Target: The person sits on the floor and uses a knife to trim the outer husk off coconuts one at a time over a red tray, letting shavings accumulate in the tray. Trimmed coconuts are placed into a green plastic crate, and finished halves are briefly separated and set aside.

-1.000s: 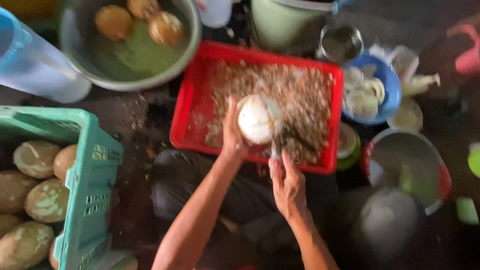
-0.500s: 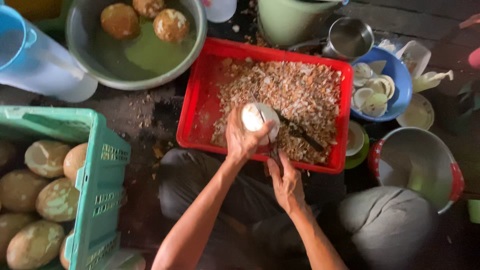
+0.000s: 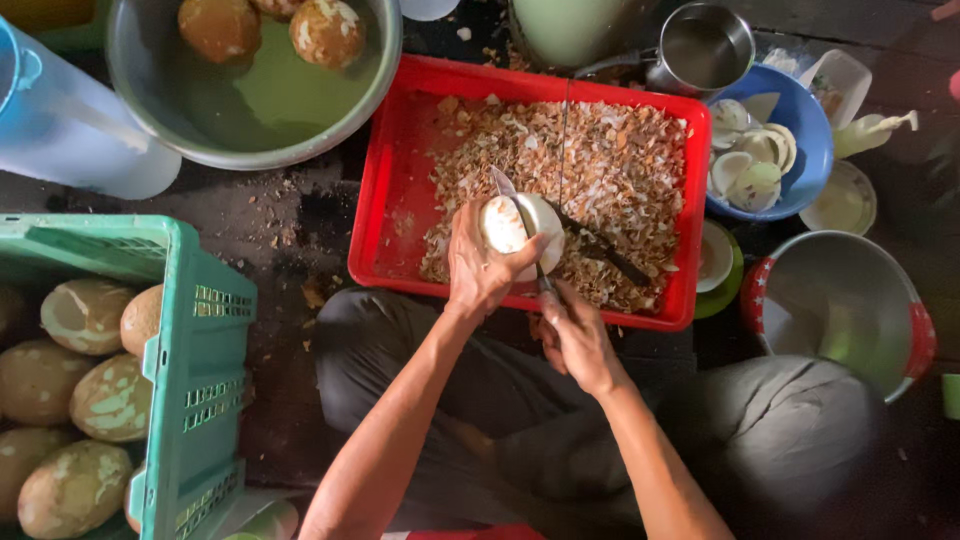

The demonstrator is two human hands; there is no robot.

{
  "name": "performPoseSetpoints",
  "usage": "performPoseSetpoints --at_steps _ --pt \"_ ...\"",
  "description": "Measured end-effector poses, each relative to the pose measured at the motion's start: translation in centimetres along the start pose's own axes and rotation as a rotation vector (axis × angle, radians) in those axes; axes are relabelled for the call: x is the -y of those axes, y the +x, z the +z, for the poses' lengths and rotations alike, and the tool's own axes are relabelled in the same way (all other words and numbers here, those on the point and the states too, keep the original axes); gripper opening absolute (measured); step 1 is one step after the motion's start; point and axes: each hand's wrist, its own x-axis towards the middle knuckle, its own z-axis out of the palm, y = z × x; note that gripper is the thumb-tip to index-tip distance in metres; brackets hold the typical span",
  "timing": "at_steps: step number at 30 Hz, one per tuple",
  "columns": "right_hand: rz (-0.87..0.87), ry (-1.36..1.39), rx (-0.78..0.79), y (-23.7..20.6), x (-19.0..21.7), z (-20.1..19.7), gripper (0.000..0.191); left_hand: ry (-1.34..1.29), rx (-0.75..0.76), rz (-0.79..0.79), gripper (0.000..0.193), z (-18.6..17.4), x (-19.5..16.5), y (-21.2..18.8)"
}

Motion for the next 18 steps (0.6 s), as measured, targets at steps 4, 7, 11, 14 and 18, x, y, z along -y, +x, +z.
performPoseSetpoints --at_steps 4,7,11,14,18 --pt "0.209 0.483 0.188 0.0 0.2 -1.3 0.031 -0.177 0.025 -0.013 0.075 -0.4 0.1 0.0" --pt "0.145 0.327 0.238 -0.4 1.2 -2.1 0.032 -0.238 0.025 -0.099 0.063 -0.4 -0.5 -0.4" --pt "0.105 0.068 0.21 -2.2 3.5 -4.0 0.028 -0.276 -0.071 -0.051 0.072 -0.3 -1.4 -0.7" --pt "0.095 -0.056 0.232 -3.5 4.8 -6.1 0.029 -0.364 -0.096 -0.093 0.073 -0.5 -1.0 0.1" --pt "0.153 -0.213 0.237 -4.1 5.4 -9.1 0.032 -0.482 -0.209 -0.138 0.074 -1.7 0.6 2.2"
